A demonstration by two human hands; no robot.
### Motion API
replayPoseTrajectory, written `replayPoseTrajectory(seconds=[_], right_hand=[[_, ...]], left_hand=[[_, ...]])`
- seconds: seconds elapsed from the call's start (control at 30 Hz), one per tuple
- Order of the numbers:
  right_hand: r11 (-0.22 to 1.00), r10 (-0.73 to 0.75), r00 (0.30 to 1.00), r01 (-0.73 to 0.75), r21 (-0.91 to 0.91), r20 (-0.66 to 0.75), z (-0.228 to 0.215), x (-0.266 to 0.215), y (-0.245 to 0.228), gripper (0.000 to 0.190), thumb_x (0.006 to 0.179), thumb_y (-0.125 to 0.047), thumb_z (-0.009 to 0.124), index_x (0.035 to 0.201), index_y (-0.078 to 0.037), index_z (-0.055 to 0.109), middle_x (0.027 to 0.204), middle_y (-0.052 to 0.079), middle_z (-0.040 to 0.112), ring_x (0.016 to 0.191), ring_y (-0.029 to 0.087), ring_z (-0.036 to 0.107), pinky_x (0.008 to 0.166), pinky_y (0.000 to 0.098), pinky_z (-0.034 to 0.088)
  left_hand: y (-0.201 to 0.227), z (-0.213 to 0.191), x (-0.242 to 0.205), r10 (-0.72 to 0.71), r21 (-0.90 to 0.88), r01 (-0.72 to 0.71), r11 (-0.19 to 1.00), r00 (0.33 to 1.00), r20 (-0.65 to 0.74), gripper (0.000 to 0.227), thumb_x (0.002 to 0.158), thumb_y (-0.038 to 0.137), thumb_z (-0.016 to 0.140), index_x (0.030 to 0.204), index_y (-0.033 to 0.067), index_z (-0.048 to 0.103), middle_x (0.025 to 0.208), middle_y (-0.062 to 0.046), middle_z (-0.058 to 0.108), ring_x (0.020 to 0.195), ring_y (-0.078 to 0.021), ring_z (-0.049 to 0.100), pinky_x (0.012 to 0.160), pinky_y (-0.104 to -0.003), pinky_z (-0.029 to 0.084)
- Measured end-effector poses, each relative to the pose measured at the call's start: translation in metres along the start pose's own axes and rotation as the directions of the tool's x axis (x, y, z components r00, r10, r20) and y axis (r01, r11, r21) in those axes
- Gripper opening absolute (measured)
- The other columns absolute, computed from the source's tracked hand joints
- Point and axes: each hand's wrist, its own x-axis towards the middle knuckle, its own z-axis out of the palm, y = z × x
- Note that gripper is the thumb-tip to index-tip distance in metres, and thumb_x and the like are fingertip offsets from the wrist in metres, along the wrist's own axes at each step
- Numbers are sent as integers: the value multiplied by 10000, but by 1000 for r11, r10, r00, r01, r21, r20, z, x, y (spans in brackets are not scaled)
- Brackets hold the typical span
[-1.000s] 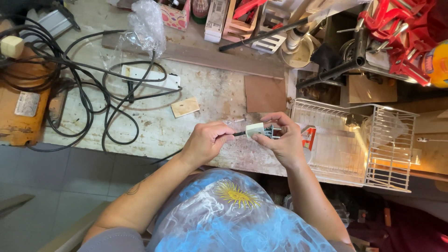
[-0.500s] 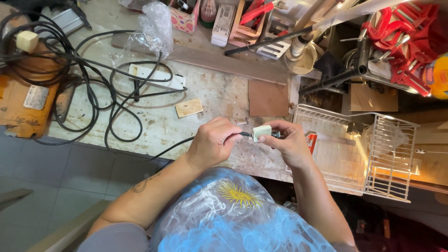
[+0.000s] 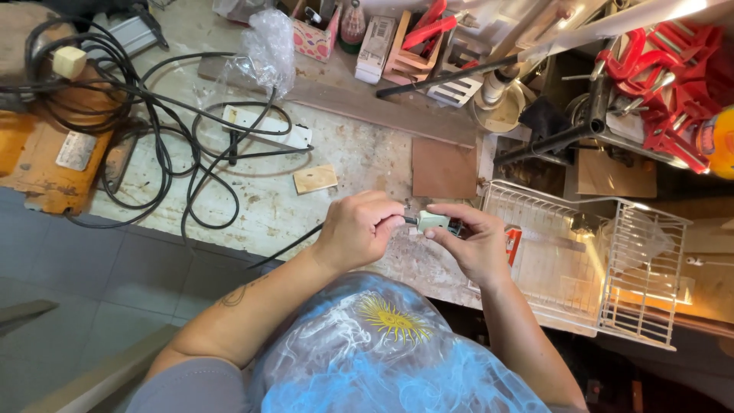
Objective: Disassembling an electrical plug, reconnecting internal wires, and reassembling the housing.
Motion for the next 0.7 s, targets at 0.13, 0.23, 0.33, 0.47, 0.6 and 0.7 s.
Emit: replayPoseTrajectory(seconds=[0.13, 0.23, 0.33, 0.47, 0.6, 0.7], right_hand=[[995, -42, 999, 41, -94, -11, 1, -7, -3, 447, 706, -9, 968, 1129, -91, 850, 932, 79, 798, 879, 83, 677, 774, 249, 613], [999, -44, 999, 44, -16, -20, 4, -9, -5, 687, 627, -77, 1015, 1273, -94, 779, 1069, 122, 806, 973, 123, 687, 880, 307, 619], [994, 12, 1000, -12, 108, -1, 1, -15, -22, 738, 651, -67, 985, 1328, -49, 692, 1178, 214, 789, 1063, 247, 736, 912, 400, 637], [976, -72, 996, 59, 210, 54, -3, -16, -25, 721, 645, 8, 974, 1301, 36, 678, 1159, 160, 768, 987, 184, 718, 870, 349, 649], [955, -145, 985, 115, 274, 91, -15, -13, -12, 764, 620, 55, 974, 1317, 99, 665, 1034, 189, 752, 922, 202, 734, 829, 365, 668], [943, -196, 976, 161, 291, 95, -15, -12, -18, 679, 620, 61, 970, 1242, 136, 708, 1016, 184, 755, 932, 195, 714, 817, 378, 674]], left_hand=[[-2, -1, 2, -74, -5, 75, 997, 995, 61, 164, 1006, 228, 657, 892, 160, 754, 698, -66, 665, 687, -334, 702, 599, -404, 573], [-11, -4, 6, -134, -159, 146, 976, 987, 87, 125, 1003, 172, 668, 926, 154, 765, 697, -91, 668, 700, -331, 713, 631, -376, 560], [-23, 0, 0, -215, -316, 248, 916, 967, 134, 160, 1025, 165, 652, 955, 153, 795, 703, -70, 705, 701, -165, 661, 687, -329, 565], [-25, 2, -1, -282, -455, 350, 819, 936, 212, 200, 1043, 124, 613, 942, 120, 785, 692, -7, 688, 781, -80, 551, 705, -277, 522], [-21, 4, -2, -331, -515, 427, 743, 904, 271, 234, 1056, 105, 596, 916, 95, 783, 698, 12, 670, 753, -89, 505, 728, -249, 482], [-19, 5, -3, -349, -536, 448, 715, 894, 281, 232, 1055, 102, 595, 909, 86, 775, 708, 20, 646, 760, -93, 498, 730, -242, 465]])
